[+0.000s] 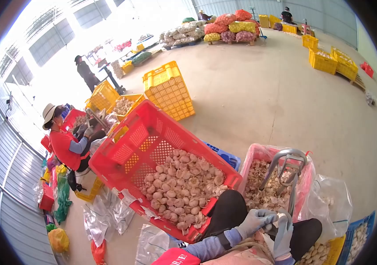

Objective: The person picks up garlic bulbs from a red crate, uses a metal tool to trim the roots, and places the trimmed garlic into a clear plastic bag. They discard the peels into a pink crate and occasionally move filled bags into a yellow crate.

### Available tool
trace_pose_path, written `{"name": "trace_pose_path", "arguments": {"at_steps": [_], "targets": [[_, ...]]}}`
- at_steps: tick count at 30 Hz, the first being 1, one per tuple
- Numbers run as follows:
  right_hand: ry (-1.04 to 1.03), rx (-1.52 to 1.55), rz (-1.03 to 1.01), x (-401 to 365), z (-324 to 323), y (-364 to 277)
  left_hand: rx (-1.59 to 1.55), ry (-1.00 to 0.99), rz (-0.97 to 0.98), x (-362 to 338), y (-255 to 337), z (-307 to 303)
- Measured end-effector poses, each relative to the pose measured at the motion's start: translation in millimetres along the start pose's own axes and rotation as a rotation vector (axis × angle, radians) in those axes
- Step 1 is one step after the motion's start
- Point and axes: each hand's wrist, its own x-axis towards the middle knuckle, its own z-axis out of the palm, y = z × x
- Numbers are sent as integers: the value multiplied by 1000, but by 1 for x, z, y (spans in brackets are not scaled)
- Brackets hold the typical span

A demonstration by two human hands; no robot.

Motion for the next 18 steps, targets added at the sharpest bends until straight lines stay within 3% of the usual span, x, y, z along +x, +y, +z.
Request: {"name": "trace_pose_path", "arguments": {"at_steps": [1,2,3,5,6,9,10,11,13,16,18], "targets": [[23,33,56,-1,-1,-1,31,-7,18,0,0,2],[120,-120,-184,19,-23,45,62,-14,36,0,0,4],[118,-59,-86,18,-29,41,93,-20,54,-1,0,5],[105,67,106,13,-36,18,509,140,370,-1,-4,-1],[195,99,128,10,-33,9,715,222,527,-5,1,0],[229,-147,-101,18,-49,37,627,70,441,-26,12,10],[170,-175,-135,18,-50,44,565,-49,445,-24,2,12],[223,-299,-299,10,-37,64,670,-163,409,-19,-9,17],[190,-168,-73,3,-31,49,548,-152,410,-23,-12,23],[77,-34,170,-15,-23,-4,160,-260,252,-21,-24,20],[144,-104,53,-4,-33,30,153,-240,222,-25,-24,20]]}}
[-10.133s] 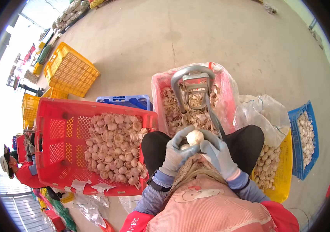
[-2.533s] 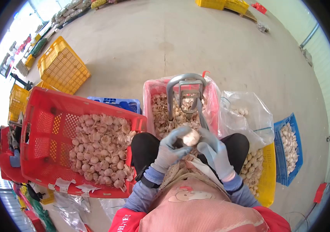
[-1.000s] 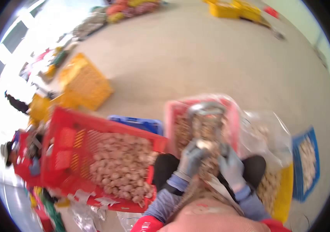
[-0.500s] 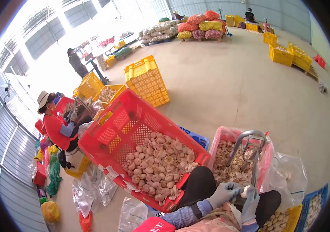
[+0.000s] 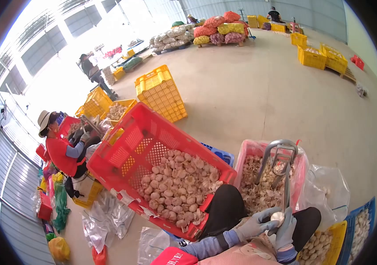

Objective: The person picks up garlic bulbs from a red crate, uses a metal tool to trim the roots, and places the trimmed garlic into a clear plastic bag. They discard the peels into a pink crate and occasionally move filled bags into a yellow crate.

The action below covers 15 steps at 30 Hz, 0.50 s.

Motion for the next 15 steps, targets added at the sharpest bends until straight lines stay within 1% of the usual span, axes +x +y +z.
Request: {"name": "trace_pose_path", "arguments": {"at_steps": [1,2,5,6,7,8,9,10,11,12,13,14,15], "targets": [[38,-32,-62,2,1,4,-4,7,-12,0,3,1],[61,-163,-144,3,0,5,166,85,153,-2,6,7],[101,-458,-420,29,-18,64,377,79,156,-5,6,4],[95,-552,-462,23,-16,48,241,91,111,-5,4,5],[84,-452,-362,13,-7,22,60,98,33,-3,-3,3],[33,-713,-461,21,-12,29,28,113,-8,-2,-2,0],[-24,-974,-558,25,-10,22,-5,127,-47,-2,-1,-4],[-27,-1071,-368,20,-11,14,-13,160,-4,-1,-7,-10],[-45,-1169,-391,23,-15,21,0,182,-34,-3,0,-16],[-50,-1104,-533,23,-20,22,-13,164,4,-2,5,-21],[-3,-1018,-669,22,-24,25,-72,163,33,-5,7,-25],[14,-1003,-612,16,-23,14,-140,184,22,-7,11,-28],[25,-945,-616,11,-22,2,-240,123,-46,-7,22,-29]]}}
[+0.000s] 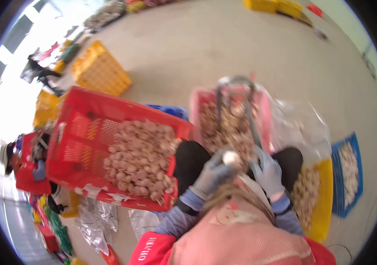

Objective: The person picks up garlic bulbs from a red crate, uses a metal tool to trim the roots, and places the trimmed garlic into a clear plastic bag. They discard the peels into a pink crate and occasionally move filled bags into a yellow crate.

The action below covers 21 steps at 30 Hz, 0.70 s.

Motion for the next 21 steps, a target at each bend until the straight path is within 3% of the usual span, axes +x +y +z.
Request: {"name": "trace_pose_path", "arguments": {"at_steps": [3,4,9,12,14,16,20,21], "targets": [[1,384,46,2,-15,-21,-251,-16,-24,-4,1,-1],[-5,473,-22,4,-14,-27,-276,-3,-29,-3,1,0],[-21,342,-39,6,0,-43,-153,4,-72,-1,-18,-4],[-53,537,98,3,14,-34,-157,102,-14,1,-30,-9],[-27,599,206,-4,27,-24,0,166,154,4,-49,-17],[-241,954,501,3,14,-31,31,135,72,6,-44,-22],[-429,1204,601,11,-13,-50,146,173,276,18,-56,-36],[-464,1224,587,11,-18,-55,119,236,209,10,-32,-30]]}}
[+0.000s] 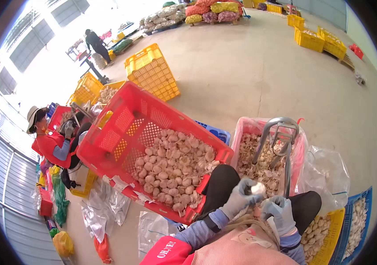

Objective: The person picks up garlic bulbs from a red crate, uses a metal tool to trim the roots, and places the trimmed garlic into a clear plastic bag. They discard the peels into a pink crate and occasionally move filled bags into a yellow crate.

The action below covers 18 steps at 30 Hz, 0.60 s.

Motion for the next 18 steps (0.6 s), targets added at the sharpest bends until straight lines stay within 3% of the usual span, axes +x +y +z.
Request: {"name": "trace_pose_path", "arguments": {"at_steps": [2,5,6,9,10,13,18], "targets": [[-66,23,13,-4,5,-4,-94,129,-14,-2,31,-8],[-23,-558,-266,10,-6,22,-229,218,95,-6,57,-31],[99,-1024,-392,13,-8,26,-300,170,136,-12,60,-45],[170,-1203,-589,14,-14,35,-366,220,141,-26,69,-73],[104,-1105,-441,14,-16,32,-351,263,113,-31,68,-79],[118,-747,-326,18,-19,47,-307,365,31,-40,61,-92],[29,-870,-335,18,-14,55,-243,423,-46,-39,50,-84]]}}
